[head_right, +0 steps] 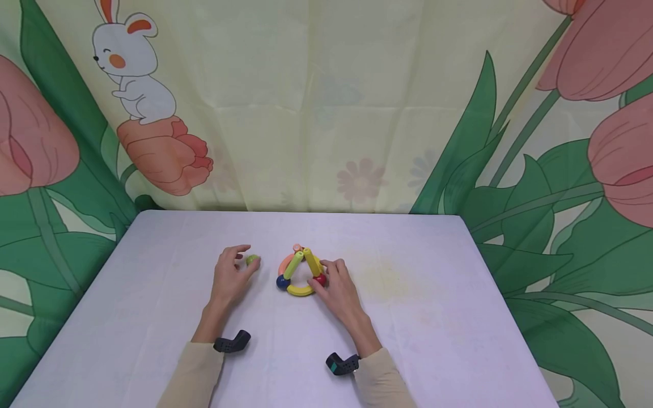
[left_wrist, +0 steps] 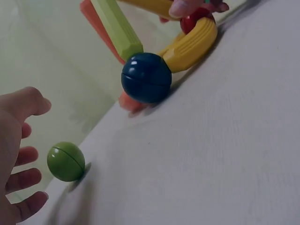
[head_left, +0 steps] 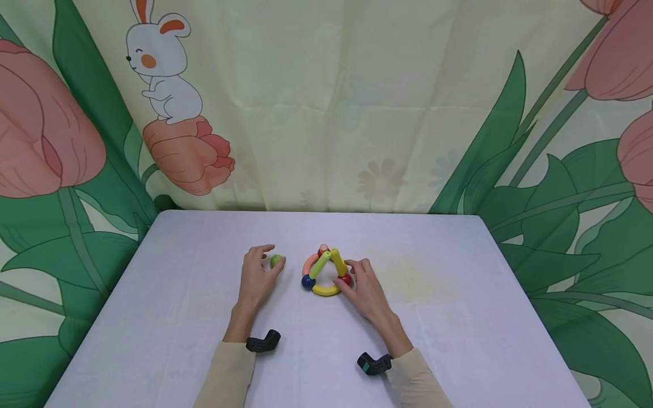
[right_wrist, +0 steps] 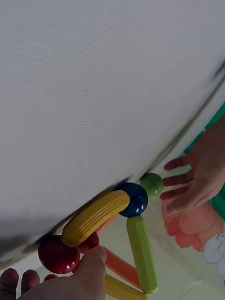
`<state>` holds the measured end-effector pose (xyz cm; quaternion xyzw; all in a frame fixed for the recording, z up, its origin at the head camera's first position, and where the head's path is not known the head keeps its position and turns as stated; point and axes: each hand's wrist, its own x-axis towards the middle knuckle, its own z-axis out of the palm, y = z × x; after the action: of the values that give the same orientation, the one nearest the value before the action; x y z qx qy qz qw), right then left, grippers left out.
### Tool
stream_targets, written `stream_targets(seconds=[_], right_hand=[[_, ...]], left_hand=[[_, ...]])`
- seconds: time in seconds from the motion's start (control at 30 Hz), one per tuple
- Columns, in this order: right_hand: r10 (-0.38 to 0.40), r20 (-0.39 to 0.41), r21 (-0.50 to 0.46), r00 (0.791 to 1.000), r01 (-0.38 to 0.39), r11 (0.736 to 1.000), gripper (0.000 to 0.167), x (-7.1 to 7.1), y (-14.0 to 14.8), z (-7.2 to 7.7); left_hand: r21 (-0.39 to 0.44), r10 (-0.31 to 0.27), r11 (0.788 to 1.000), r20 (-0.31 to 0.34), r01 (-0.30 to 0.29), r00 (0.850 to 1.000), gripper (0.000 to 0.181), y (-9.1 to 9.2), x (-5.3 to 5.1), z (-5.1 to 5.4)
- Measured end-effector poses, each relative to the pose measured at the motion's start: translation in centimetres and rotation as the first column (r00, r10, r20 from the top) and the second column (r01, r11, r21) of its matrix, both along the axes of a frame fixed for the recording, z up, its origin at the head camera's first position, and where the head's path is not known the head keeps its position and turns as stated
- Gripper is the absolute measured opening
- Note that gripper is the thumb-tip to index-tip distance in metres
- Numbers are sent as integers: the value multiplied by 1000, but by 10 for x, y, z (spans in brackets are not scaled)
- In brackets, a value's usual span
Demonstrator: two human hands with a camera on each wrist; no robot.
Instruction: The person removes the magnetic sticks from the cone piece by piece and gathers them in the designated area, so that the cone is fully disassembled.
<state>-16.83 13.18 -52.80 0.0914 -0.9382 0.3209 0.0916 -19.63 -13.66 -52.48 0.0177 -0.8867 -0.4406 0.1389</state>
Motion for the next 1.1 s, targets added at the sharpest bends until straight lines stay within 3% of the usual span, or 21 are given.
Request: stream_targets(seconds=[0.13, 0.33, 0.63, 0.9, 1.1], right_hand=[[3, -30, -8, 1000, -3, 1000, 58, 1, -1, 6], [14, -67, -25, 998, -15, 1000, 57, 2, -1, 16], [71, -145, -38, 987, -78, 996, 54, -3, -7, 37], [129, -206, -11, 970, -135, 991, 47, -7, -11, 48], [143, -213, 14, 967, -143, 990, 44, -9, -15, 54]], left_hand=[[-2, -12, 1000, -43, 12, 999, 42, 6, 5, 9], [-41, -78, 996, -105, 74, 991, 38, 27, 14, 26], [-101, -202, 977, -185, 186, 962, 41, 54, 20, 52], [-124, -304, 947, -59, 295, 951, 55, 70, 24, 60], [-228, -306, 929, -34, 291, 951, 62, 80, 22, 56]])
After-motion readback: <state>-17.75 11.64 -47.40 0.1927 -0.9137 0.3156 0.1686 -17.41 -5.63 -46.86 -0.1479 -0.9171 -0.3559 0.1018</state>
